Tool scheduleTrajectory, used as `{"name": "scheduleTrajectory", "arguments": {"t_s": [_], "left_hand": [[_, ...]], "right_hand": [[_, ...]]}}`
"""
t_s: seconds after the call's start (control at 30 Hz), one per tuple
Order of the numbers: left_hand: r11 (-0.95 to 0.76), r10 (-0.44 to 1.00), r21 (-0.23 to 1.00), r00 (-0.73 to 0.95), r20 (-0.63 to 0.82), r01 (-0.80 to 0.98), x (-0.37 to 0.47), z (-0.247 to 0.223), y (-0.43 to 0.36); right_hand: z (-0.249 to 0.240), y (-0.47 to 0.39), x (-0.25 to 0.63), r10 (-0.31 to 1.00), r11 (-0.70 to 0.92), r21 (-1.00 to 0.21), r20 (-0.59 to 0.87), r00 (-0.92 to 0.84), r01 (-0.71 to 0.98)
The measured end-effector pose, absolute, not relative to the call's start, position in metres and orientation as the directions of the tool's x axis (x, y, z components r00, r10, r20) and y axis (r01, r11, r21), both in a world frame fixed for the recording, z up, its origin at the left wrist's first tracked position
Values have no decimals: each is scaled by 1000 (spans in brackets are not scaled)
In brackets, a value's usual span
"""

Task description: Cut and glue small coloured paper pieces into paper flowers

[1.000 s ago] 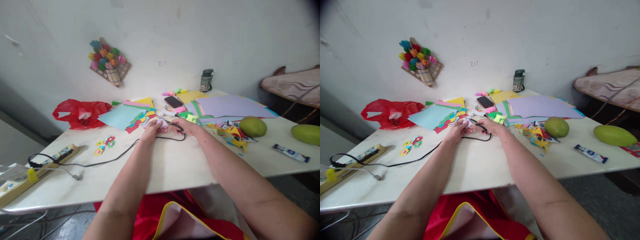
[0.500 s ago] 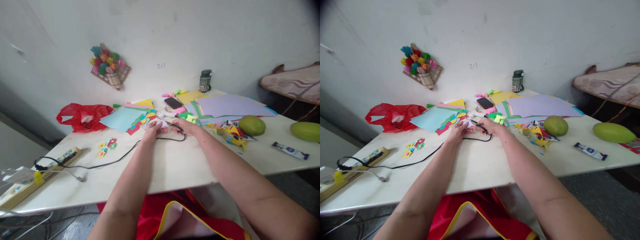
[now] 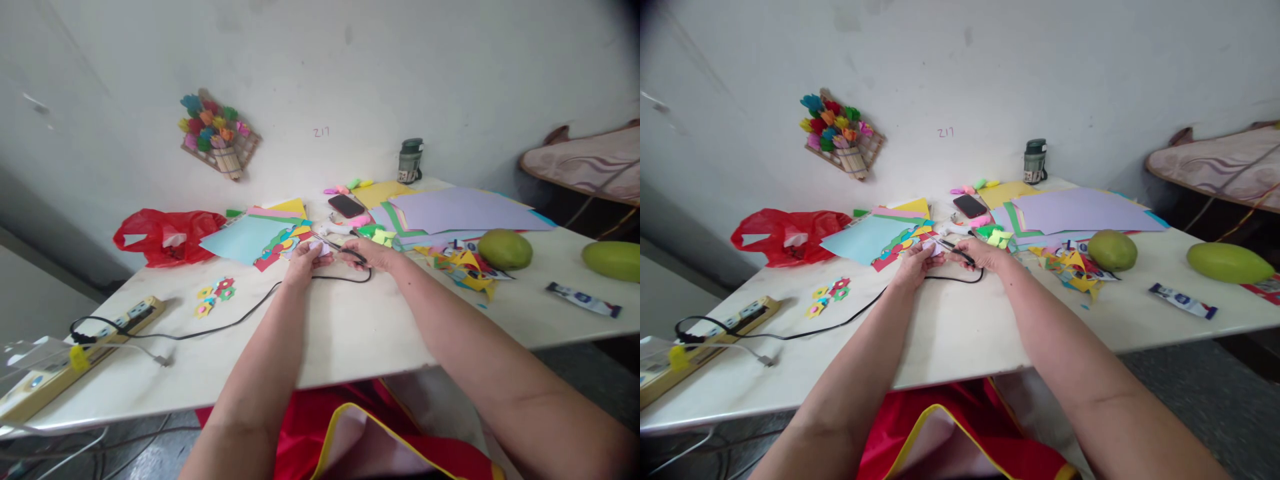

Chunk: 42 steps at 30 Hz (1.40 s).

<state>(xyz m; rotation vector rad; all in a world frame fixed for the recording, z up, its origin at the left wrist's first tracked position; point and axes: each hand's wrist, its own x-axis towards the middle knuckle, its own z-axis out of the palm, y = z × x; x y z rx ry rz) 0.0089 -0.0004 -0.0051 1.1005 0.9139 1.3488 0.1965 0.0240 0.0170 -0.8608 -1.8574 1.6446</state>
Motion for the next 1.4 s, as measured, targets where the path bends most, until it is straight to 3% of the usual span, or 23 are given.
{"name": "scheduleTrajectory", "arguments": {"t_s": [0.37, 1.4], "left_hand": [[-78, 992, 960, 74, 102, -268, 10, -6, 0], [-56, 995, 962, 69, 77, -267, 12, -4, -1]], "right_hand": [[30, 10, 197, 788, 98, -968, -65, -613, 230], [25, 14, 199, 777, 105, -973, -50, -628, 207]]}}
